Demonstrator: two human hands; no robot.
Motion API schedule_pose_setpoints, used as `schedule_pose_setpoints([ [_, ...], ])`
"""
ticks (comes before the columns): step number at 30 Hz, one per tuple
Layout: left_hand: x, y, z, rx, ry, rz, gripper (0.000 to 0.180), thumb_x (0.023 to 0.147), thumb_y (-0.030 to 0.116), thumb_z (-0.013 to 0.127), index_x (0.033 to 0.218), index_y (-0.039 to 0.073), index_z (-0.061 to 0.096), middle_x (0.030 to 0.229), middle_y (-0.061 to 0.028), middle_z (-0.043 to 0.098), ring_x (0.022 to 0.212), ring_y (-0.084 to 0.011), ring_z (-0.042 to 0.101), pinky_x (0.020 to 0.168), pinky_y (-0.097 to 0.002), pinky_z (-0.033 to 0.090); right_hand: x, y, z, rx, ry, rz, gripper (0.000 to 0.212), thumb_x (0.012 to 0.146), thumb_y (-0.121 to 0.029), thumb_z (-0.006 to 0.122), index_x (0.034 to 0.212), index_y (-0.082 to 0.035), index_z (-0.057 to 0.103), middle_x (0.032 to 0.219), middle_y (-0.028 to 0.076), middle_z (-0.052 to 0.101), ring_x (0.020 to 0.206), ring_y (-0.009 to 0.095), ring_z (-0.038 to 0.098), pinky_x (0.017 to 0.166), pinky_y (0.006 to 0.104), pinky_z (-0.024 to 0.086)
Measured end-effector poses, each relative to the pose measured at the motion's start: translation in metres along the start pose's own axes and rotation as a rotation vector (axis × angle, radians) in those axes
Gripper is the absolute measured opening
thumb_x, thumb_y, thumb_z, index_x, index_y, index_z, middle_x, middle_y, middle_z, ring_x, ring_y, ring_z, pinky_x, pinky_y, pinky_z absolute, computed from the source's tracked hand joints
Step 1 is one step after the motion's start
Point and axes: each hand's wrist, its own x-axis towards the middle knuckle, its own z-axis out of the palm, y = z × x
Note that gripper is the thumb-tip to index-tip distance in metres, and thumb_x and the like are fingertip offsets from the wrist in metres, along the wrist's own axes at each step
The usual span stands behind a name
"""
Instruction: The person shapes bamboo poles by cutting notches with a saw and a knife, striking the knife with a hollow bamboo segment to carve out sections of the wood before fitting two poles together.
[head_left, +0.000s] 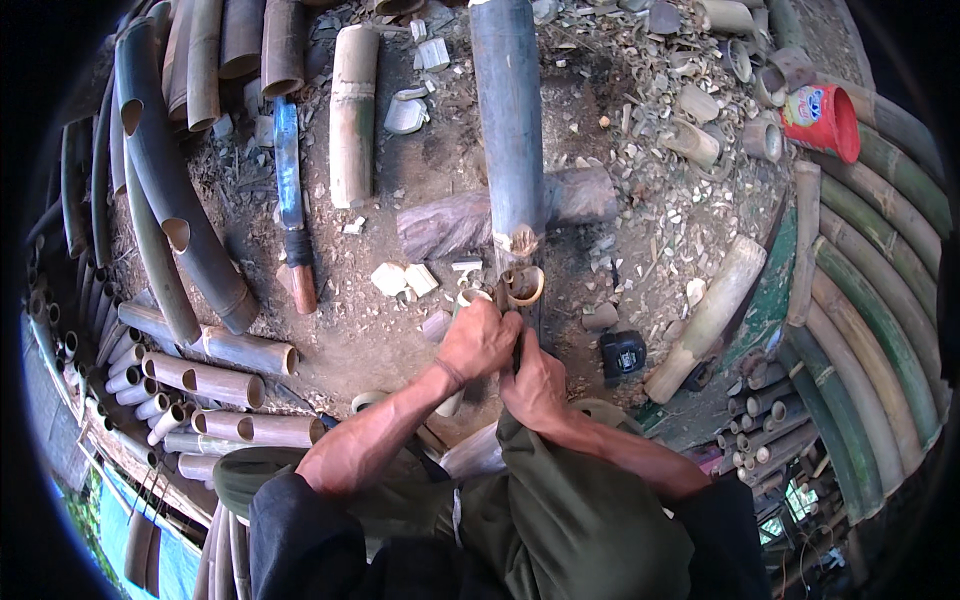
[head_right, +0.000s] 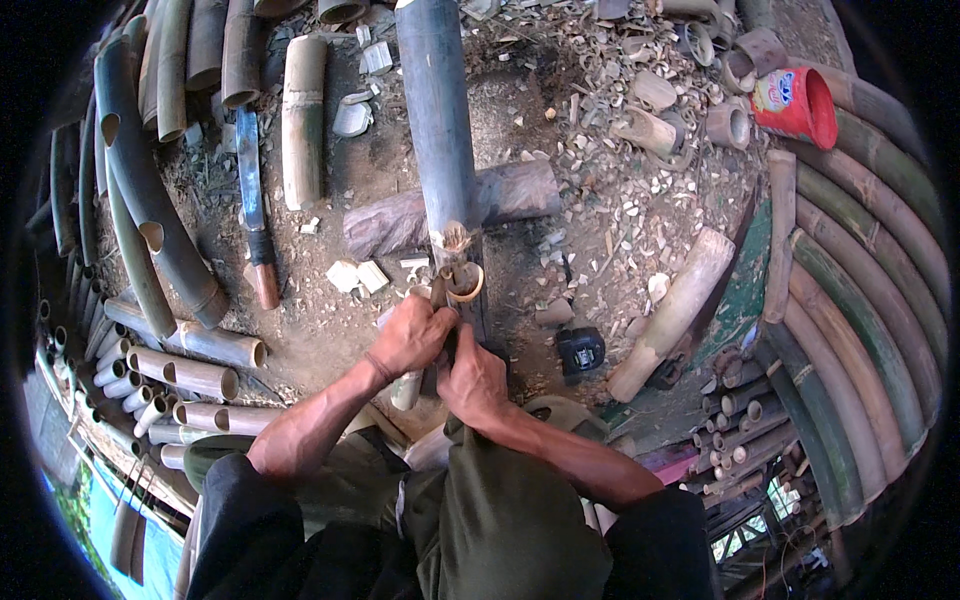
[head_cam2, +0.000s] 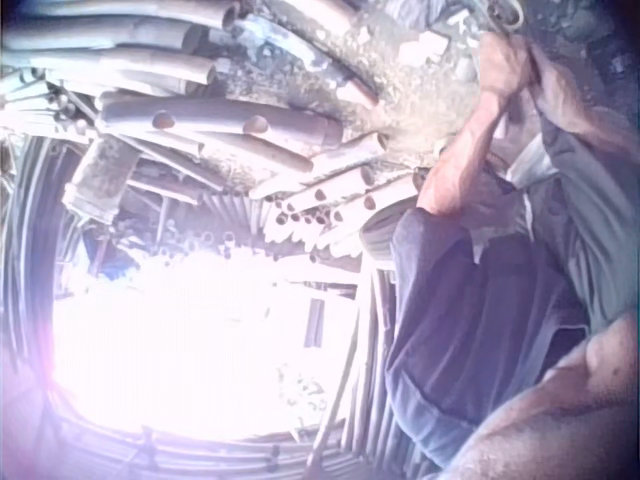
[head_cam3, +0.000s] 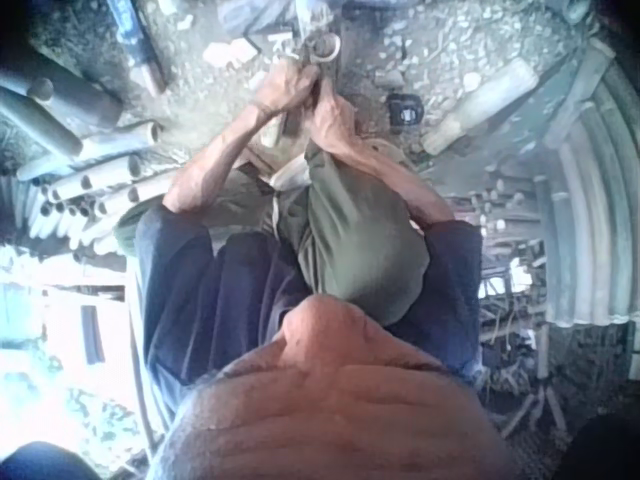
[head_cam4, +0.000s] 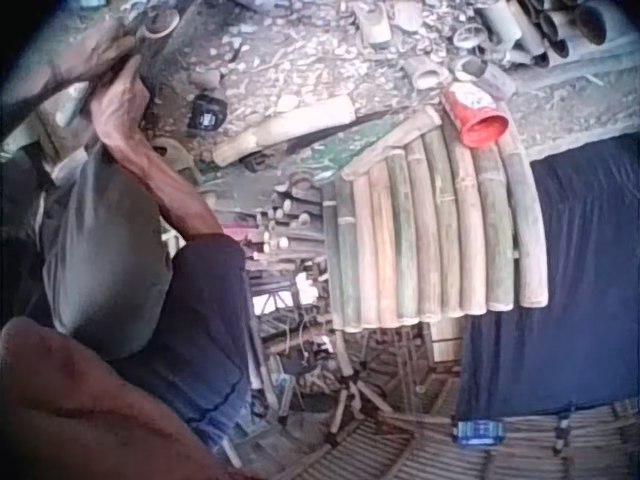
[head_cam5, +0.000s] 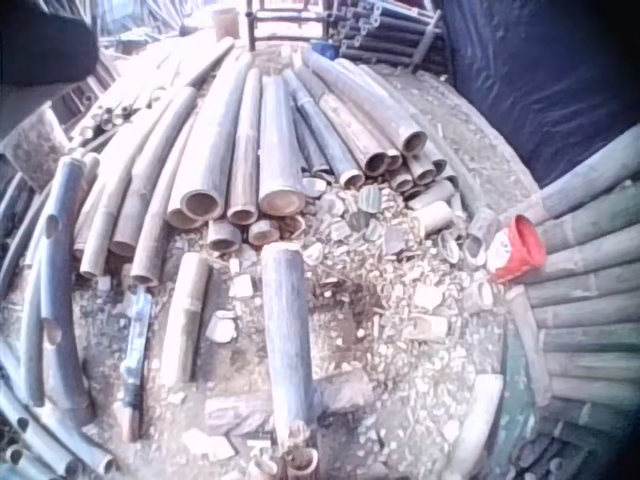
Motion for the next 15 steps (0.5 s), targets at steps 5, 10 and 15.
schedule_pose_setpoints([
  [5,-0.008,0.005,0.008,-0.222,0.089,-0.014,0.026,0.092,0.023,0.052,0.084,0.003,0.067,0.063,-0.0217,0.058,0.056,-0.0301,0.061,0.051,-0.0403,0.047,0.007,-0.003,-0.039,0.016,-0.164,-0.184,0.043,0.085,-0.013,0.062,0.120,0.002,0.042,0.091,0.032,0.064,0.081,0.049,0.064,0.072,0.0561,0.052],
  [10,-0.012,0.038,0.050,-1.356,-0.125,-0.145,0.042,0.104,0.037,0.044,0.125,0.005,0.062,0.086,-0.0009,0.063,0.063,-0.0086,0.052,0.057,-0.0229,0.042,0.030,-0.036,-0.139,-0.671,-0.573,-0.230,0.047,0.085,-0.016,0.062,0.127,0.000,0.047,0.099,0.025,0.066,0.080,0.041,0.069,0.067,0.0471,0.057],
  [15,0.003,0.047,0.084,-1.993,-0.260,-0.143,0.045,0.104,0.036,0.044,0.139,0.008,0.049,0.099,0.0003,0.060,0.078,-0.0121,0.052,0.072,-0.0313,0.044,0.052,-0.051,-0.156,-0.939,-0.564,-0.529,0.036,0.084,-0.020,0.065,0.107,0.006,0.058,0.070,0.017,0.067,0.063,0.028,0.070,0.055,0.0386,0.055],
])
